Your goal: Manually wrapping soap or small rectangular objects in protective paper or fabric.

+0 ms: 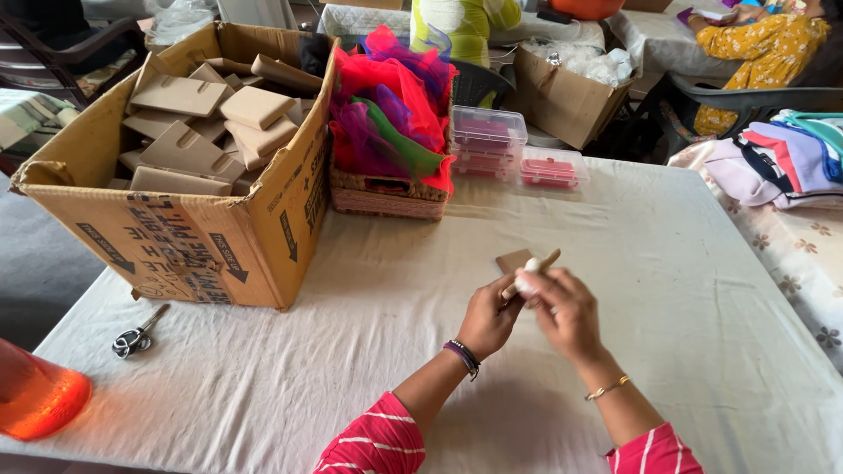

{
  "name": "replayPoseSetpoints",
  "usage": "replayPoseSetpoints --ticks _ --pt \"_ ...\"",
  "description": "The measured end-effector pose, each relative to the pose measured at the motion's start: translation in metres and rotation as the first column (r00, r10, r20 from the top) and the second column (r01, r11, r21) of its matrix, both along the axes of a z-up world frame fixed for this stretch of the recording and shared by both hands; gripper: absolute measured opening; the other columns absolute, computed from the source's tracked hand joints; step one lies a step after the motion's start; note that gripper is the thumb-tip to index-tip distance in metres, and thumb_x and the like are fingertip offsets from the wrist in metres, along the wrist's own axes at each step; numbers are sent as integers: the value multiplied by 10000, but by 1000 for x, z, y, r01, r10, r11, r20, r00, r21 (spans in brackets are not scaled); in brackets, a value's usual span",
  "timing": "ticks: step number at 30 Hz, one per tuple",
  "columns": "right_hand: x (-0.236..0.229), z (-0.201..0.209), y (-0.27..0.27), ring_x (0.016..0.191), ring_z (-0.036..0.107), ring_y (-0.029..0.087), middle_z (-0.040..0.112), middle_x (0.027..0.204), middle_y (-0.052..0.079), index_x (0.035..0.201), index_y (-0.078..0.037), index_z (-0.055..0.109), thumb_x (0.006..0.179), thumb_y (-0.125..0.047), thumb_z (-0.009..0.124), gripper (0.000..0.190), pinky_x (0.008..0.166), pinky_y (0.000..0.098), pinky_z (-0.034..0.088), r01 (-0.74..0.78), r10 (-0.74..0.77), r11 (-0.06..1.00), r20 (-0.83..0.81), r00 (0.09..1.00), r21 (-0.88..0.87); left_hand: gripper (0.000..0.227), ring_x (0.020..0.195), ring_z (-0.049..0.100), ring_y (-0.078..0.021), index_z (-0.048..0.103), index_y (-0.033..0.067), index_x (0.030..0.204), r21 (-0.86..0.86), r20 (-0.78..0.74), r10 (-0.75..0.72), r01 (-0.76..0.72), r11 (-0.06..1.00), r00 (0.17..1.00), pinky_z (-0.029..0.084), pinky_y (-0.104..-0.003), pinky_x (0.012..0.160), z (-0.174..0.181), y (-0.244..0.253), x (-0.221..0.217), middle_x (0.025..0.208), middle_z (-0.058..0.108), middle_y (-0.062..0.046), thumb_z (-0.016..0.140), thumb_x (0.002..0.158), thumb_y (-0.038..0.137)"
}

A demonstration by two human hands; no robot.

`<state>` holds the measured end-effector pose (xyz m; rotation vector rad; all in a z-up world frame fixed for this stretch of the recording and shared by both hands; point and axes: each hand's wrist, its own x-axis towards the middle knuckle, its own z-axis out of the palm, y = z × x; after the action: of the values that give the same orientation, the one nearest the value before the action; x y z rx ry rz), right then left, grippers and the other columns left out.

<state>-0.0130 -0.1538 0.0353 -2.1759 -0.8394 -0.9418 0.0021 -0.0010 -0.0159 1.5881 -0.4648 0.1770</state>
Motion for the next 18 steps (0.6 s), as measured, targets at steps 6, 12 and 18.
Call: replayPoseSetpoints --ticks 6,12,18 --pt "13 -18 -15 749 672 163 675 939 49 1252 -112 711 942 -20 688 323 670 292 548 70 -45 986 -163 986 152 445 715 621 -255 623 110 1408 128 -61 49 -41 991 997 526 -352 738 28 2 -13 850 683 -168 636 965 80" --pt "-3 -15 5 772 644 156 648 944 52 1245 -120 722 913 -68 703 337 679 301 551 -102 103 995 -80 991 11 478 950 691 -282 598 71 1418 34 203 39 -46 998 978 558 -359 827 4 3 -3 1033 729 -182 613 943 16" --pt "22 -24 -24 788 653 135 620 1031 64 1253 -105 712 977 -43 675 286 631 274 550 125 -74 963 -212 974 239 426 849 707 -287 617 90 1399 108 -38 17 -12 994 999 550 -350 801 27 1 -13 972 731 -181 631 974 51"
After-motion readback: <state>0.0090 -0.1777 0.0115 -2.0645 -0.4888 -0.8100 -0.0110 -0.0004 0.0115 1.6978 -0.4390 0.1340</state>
